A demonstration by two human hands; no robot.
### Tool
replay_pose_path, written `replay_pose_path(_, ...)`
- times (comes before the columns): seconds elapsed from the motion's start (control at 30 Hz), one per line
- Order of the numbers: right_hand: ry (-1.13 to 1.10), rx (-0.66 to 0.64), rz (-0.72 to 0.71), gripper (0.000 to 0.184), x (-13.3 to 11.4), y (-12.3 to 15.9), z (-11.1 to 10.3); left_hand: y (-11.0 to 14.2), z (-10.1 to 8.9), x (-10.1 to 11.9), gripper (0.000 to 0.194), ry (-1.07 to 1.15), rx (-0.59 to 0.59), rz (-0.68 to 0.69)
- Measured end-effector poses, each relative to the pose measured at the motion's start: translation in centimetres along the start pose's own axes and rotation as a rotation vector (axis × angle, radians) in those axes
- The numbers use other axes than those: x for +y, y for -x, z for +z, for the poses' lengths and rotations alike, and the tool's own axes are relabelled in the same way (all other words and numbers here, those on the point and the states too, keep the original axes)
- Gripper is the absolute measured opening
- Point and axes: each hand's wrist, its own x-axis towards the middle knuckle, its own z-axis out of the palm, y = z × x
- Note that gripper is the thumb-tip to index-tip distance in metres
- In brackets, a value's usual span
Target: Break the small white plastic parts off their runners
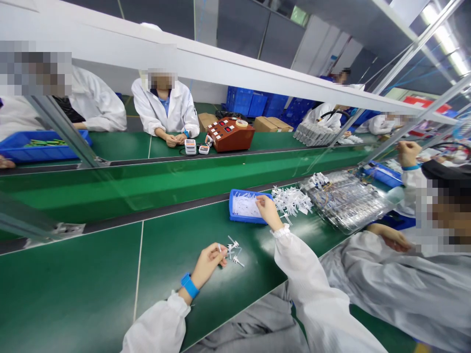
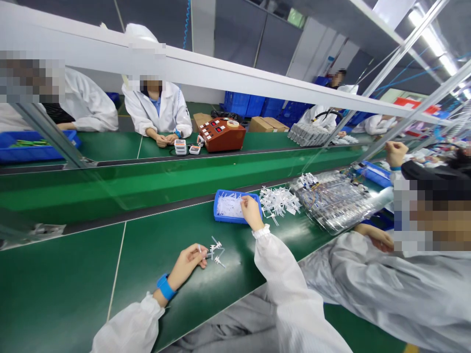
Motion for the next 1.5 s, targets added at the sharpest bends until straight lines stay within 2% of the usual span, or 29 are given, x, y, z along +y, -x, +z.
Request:
replay_pose_path(0.1, -0.031, 0.013, -0.024, 0.023, -0.6, 1.0, -0.5, 0.0, 0.0, 0.0, 0.036, -0.006, 0.004, 0.001)
replay_pose_path(0.2, -0.118, 0.014, -0.069, 0.021, -2.2, 3.5, -0.7, -0.1, 0.0, -0.2, 0.037, -0.014, 0.001, 0.005)
replay_pose_path(0.3, -0.338, -0.088, -0.166, 0.019, -4.2, 8.0, 0.1, -0.1, -0.2, -0.3, 0.045, -0.015, 0.023, 0.029)
replay_pose_path(0.4, -0.476, -0.225, -0.185, 0.018, -5.2, 13.2, 1.8, 0.0, -0.2, -0.3, 0.047, -0.037, 0.021, 0.032)
replay_pose_path(0.47, -0.518, -0.220, -0.137, 0.018, -5.0, 15.7, 2.9, 0.0, -0.2, -0.2, 0.044, -0.074, 0.008, 0.035)
replay_pose_path(0.53, -0.530, -0.152, -0.094, 0.016, -4.6, 17.1, 3.6, 0.1, -0.1, -0.2, 0.040, -0.129, 0.007, 0.063)
replay_pose_path(0.63, -0.517, -0.102, -0.125, 0.013, -4.2, 17.6, 3.8, -0.1, 0.2, -0.1, 0.037, -0.210, 0.015, 0.121)
replay_pose_path(0.87, -0.498, -0.180, -0.245, 0.017, -4.8, 17.3, 3.7, -0.3, 1.0, -0.3, 0.033, -0.213, 0.056, 0.122)
replay_pose_path(1.2, -0.509, -0.174, -0.260, 0.017, -4.2, 17.4, 4.2, -0.3, 0.8, -1.0, 0.027, -0.269, 0.055, 0.186)
replay_pose_path(1.5, -0.536, -0.175, -0.237, 0.020, -3.9, 17.5, 4.1, 0.2, 1.0, -1.0, 0.023, -0.465, 0.072, 0.286)
